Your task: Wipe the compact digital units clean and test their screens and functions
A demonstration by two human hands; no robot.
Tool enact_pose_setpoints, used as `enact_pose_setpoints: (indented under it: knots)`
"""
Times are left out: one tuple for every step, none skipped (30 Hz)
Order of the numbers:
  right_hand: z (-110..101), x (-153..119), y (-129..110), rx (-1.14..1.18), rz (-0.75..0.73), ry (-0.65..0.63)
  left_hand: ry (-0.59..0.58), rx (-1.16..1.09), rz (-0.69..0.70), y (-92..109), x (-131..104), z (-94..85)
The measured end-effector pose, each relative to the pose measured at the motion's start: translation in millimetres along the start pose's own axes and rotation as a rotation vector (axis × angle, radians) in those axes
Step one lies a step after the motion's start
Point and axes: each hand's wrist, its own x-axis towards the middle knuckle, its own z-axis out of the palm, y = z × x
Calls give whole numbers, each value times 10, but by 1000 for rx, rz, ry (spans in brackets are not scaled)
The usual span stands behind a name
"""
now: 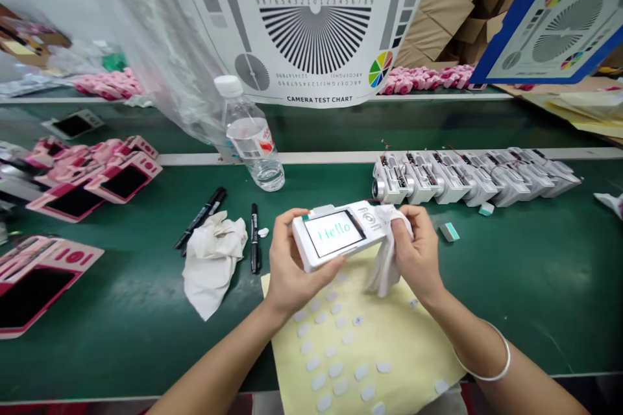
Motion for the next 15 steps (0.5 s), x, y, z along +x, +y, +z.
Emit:
enact_pose_setpoints:
  knots:
    - [26,-40,-16,12,22,-41,27,-45,1,6,17,-19]
    - [51,-84,-35,32,45,-95,53,-102,-19,12,37,-34]
    - [71,-130,-57,64,73,-163,81,-176,-58,16,58,-44]
    - [83,-172,-82,104,101,-241,112,-263,-118,19,78,-49]
    - [85,-208,-107,143,125,-323,133,-353,-196,18,97,-50]
    - [76,-233,-134,168,133,-387,144,-439,-286,14,111,-48]
    - [59,-247,-162,175,117,-410,144,-520,-372,6,121,-42]
    - [37,-247,-192,161,72,-383,126,-589,-451,-5,126,-34]
    - [14,-237,-222,135,1,-319,81,-639,-526,-19,125,-25]
    - [-3,-219,-255,114,-85,-242,14,-669,-588,-33,120,-14]
    - [-10,-195,-289,109,-172,-178,-68,-681,-635,-44,110,-3]
    - [-7,-170,-325,121,-252,-144,-151,-680,-668,-50,98,8]
    - [9,-145,-362,144,-315,-147,-222,-673,-687,-49,84,19]
    - [34,-124,-399,164,-358,-179,-269,-668,-696,-40,70,28]
    - [66,-106,-434,173,-383,-227,-304,-666,-696,-26,55,37]
